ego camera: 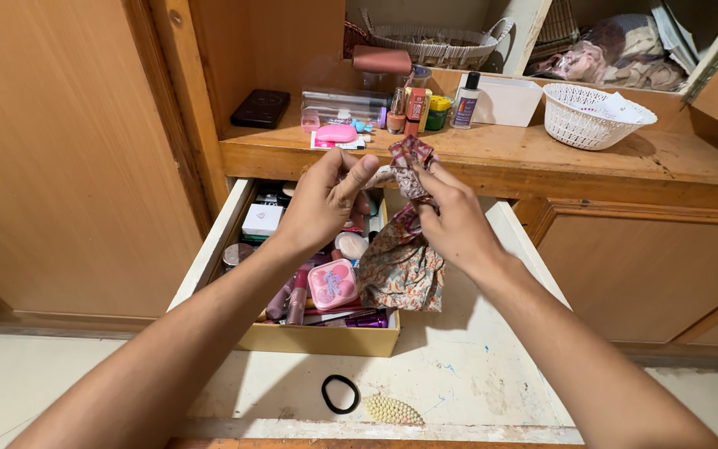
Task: The person wipes the surfaces of various cosmetic items with a patterned cloth and places them on a wooden shelf. Items handled include a foundation bottle, a yellow box, a lipstick tube, and a black mascara tube. The person repeatedly picks up each item, wipes it, and sets it down on the shelf above the open drawer.
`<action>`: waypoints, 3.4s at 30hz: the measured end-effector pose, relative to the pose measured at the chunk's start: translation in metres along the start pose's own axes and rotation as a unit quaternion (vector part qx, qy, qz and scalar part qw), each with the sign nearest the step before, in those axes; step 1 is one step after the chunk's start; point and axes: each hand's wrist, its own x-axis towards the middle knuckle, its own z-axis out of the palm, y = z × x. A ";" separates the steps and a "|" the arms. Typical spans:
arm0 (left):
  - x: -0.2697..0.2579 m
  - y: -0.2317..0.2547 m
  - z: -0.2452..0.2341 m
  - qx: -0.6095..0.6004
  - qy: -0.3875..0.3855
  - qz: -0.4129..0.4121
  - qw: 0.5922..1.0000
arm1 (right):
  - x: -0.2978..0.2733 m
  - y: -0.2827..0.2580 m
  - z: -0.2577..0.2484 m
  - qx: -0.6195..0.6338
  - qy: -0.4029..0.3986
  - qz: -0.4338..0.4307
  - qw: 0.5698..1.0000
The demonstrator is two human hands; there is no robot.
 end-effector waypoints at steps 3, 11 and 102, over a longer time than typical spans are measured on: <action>0.001 -0.002 0.003 -0.027 -0.011 -0.010 1.000 | 0.001 -0.002 0.010 -0.019 0.008 -0.055 0.998; 0.000 -0.006 -0.001 -0.032 -0.003 0.021 0.999 | -0.001 -0.004 0.025 -0.054 -0.022 -0.144 0.988; 0.253 -0.091 0.225 0.275 -0.052 0.033 0.960 | 0.103 0.278 -0.105 -0.203 0.030 0.296 0.933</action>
